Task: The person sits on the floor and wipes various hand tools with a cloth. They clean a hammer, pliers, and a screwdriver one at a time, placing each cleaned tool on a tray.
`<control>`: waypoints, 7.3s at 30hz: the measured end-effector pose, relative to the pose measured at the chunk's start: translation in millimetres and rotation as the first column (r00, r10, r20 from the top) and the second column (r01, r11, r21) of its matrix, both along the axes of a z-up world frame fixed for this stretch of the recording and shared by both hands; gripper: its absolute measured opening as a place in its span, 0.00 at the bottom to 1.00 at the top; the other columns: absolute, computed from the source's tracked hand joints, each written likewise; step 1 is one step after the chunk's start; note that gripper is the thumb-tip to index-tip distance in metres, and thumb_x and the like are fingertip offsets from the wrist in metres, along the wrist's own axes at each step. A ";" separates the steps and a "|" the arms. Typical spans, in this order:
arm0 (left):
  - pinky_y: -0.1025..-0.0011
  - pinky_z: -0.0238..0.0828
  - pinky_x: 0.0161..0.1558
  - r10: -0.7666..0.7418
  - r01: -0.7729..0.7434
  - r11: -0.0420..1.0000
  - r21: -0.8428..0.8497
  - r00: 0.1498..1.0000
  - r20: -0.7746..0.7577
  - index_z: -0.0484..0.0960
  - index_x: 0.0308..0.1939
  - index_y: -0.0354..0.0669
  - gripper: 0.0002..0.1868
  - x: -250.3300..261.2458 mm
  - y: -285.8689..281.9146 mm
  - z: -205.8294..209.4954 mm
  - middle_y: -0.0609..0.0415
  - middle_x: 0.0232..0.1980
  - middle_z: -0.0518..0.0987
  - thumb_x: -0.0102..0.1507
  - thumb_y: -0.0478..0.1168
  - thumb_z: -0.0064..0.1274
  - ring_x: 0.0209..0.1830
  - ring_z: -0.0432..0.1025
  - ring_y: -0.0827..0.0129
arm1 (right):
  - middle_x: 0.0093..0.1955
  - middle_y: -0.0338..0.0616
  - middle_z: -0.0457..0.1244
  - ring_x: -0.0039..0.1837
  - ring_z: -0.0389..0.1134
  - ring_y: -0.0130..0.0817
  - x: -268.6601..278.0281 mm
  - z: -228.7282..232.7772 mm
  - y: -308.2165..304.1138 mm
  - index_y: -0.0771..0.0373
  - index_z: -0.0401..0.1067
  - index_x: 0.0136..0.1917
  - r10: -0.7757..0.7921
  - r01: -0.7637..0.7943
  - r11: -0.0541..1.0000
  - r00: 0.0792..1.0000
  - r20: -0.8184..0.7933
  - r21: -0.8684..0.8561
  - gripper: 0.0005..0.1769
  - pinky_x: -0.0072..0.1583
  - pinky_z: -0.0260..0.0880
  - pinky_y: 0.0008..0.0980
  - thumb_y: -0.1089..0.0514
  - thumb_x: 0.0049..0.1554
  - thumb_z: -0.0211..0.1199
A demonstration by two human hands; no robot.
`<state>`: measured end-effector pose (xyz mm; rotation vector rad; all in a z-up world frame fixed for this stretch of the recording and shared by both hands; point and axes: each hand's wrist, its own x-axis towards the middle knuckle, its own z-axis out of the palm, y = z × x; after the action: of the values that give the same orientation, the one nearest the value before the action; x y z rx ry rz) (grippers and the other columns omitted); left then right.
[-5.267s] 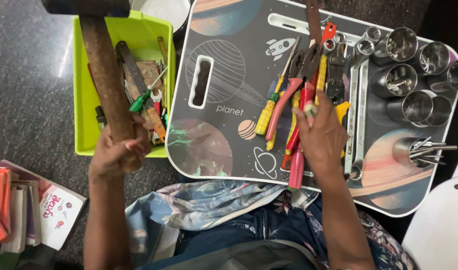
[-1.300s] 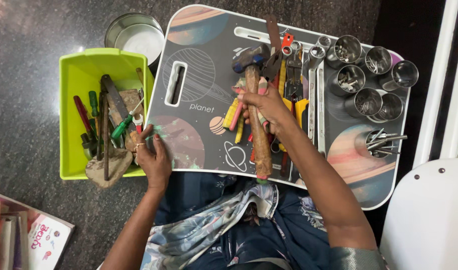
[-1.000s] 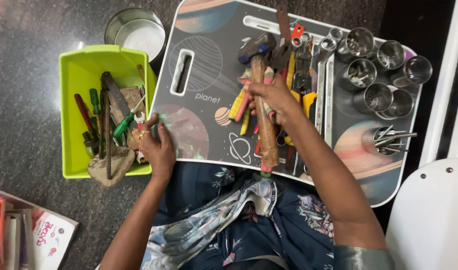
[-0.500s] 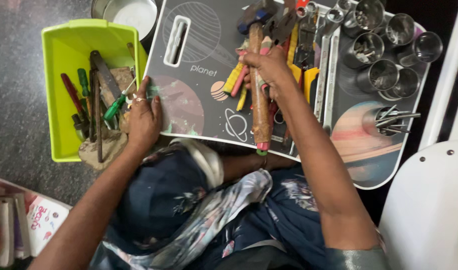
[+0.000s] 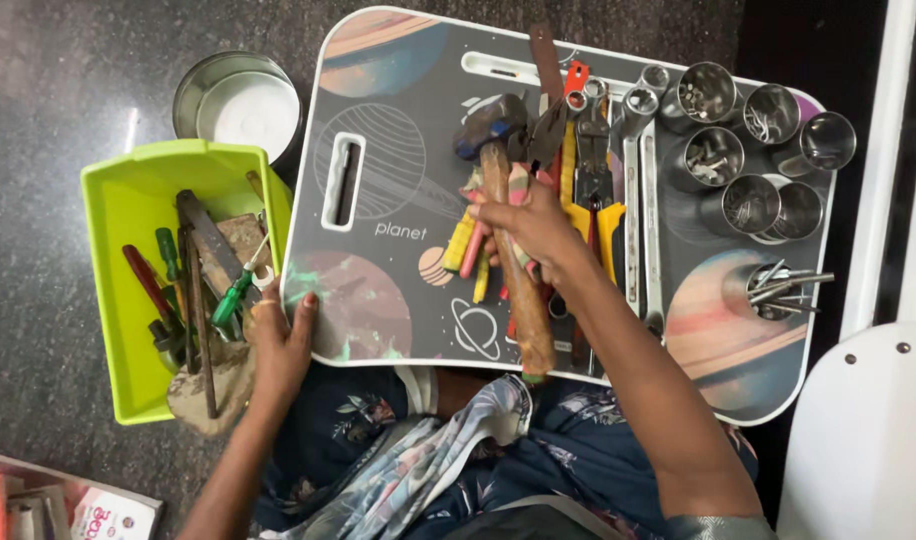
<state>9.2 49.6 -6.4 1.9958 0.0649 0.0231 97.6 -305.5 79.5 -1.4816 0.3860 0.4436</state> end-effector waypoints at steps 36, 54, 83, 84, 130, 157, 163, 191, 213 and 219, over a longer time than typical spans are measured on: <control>0.60 0.76 0.54 -0.301 0.299 0.954 -0.040 0.942 -0.145 0.63 0.70 0.35 0.42 -41.4 -169.1 109.6 0.31 0.67 0.64 0.56 0.44 0.66 0.56 0.74 0.46 | 0.45 0.42 0.68 0.36 0.68 0.25 -42.5 4.7 5.3 0.67 0.68 0.66 -0.079 0.070 0.994 0.991 0.105 0.087 0.25 0.37 0.73 0.27 0.62 0.56 0.66; 0.69 0.73 0.33 -0.612 -0.062 0.208 -0.976 0.771 -0.180 0.39 0.86 0.48 0.61 -67.6 -154.8 92.8 0.45 0.49 0.72 0.51 0.31 0.53 0.34 0.72 0.66 | 0.70 0.54 0.62 0.47 0.62 0.35 -108.8 11.1 8.3 0.66 0.58 0.80 -0.078 0.129 0.985 0.919 0.386 -0.110 0.34 0.43 0.64 0.33 0.54 0.65 0.60; 0.57 0.71 0.43 -0.568 0.365 0.677 0.639 0.811 0.139 0.60 0.78 0.54 0.44 -73.1 -174.7 138.7 0.41 0.52 0.77 0.57 0.28 0.52 0.40 0.72 0.50 | 0.73 0.65 0.60 0.70 0.66 0.50 -109.6 31.7 -82.8 0.68 0.68 0.67 -0.325 0.069 0.903 0.757 0.567 0.425 0.27 0.73 0.69 0.52 0.53 0.62 0.73; 0.56 0.72 0.45 -0.562 0.407 0.701 0.585 0.820 0.103 0.60 0.78 0.53 0.46 -72.5 -174.0 139.4 0.42 0.51 0.77 0.56 0.27 0.53 0.41 0.72 0.49 | 0.74 0.65 0.59 0.70 0.66 0.50 -111.3 30.2 -83.1 0.68 0.69 0.66 -0.300 0.065 0.921 0.745 0.596 0.383 0.26 0.73 0.69 0.53 0.53 0.62 0.74; 0.62 0.64 0.71 -0.379 0.137 0.406 -0.903 0.925 -0.030 0.52 0.80 0.42 0.55 -90.2 -170.3 150.7 0.46 0.72 0.68 0.57 0.42 0.72 0.72 0.66 0.60 | 0.57 0.55 0.64 0.55 0.70 0.51 -183.5 60.1 -13.6 0.67 0.64 0.68 0.793 0.424 0.402 0.281 0.540 -0.811 0.29 0.53 0.74 0.47 0.59 0.56 0.67; 0.59 0.78 0.60 -0.446 0.041 0.225 -0.974 0.893 -0.065 0.63 0.70 0.33 0.31 47.0 -178.4 154.1 0.41 0.59 0.80 0.70 0.49 0.51 0.55 0.78 0.61 | 0.48 0.46 0.64 0.41 0.72 0.33 -160.2 29.2 9.2 0.61 0.42 0.79 0.252 -0.339 0.786 0.939 0.232 0.518 0.47 0.41 0.78 0.34 0.68 0.55 0.67; 0.67 0.77 0.44 -0.354 0.148 0.545 -0.825 0.933 -0.066 0.60 0.68 0.41 0.31 37.7 -194.2 138.3 0.50 0.53 0.77 0.65 0.39 0.57 0.41 0.74 0.68 | 0.68 0.54 0.62 0.65 0.67 0.39 -165.8 -3.4 19.7 0.65 0.46 0.82 0.211 -0.068 0.967 0.756 0.620 -0.247 0.47 0.64 0.70 0.36 0.66 0.58 0.70; 0.48 0.72 0.49 -0.127 0.054 0.955 0.291 0.962 0.240 0.75 0.55 0.33 0.22 151.2 -200.7 30.3 0.31 0.44 0.81 0.58 0.36 0.60 0.48 0.75 0.35 | 0.51 0.43 0.70 0.52 0.70 0.26 -150.0 64.4 -114.1 0.69 0.70 0.67 0.047 0.346 0.798 0.781 0.623 -0.493 0.24 0.56 0.71 0.25 0.57 0.63 0.71; 0.49 0.73 0.42 -0.065 -0.009 0.901 0.433 0.986 0.156 0.82 0.37 0.33 0.18 135.4 -215.7 52.3 0.32 0.34 0.81 0.53 0.45 0.66 0.37 0.77 0.38 | 0.46 0.44 0.69 0.44 0.70 0.23 -163.7 70.8 -139.3 0.75 0.71 0.62 -0.156 0.472 0.807 0.751 0.642 -0.355 0.17 0.42 0.69 0.20 0.61 0.67 0.71; 0.49 0.73 0.38 -0.195 0.009 0.823 0.567 0.943 0.269 0.83 0.41 0.40 0.14 130.7 -215.8 57.3 0.40 0.35 0.81 0.57 0.44 0.65 0.39 0.76 0.44 | 0.45 0.45 0.69 0.43 0.69 0.23 -164.6 69.1 -140.5 0.75 0.71 0.60 -0.090 0.443 0.782 0.775 0.625 -0.437 0.17 0.42 0.68 0.20 0.60 0.68 0.72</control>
<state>139.8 -166.2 50.9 2.5585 -0.2945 0.3294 -67.0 -446.0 148.6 -2.0081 0.2479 -0.4246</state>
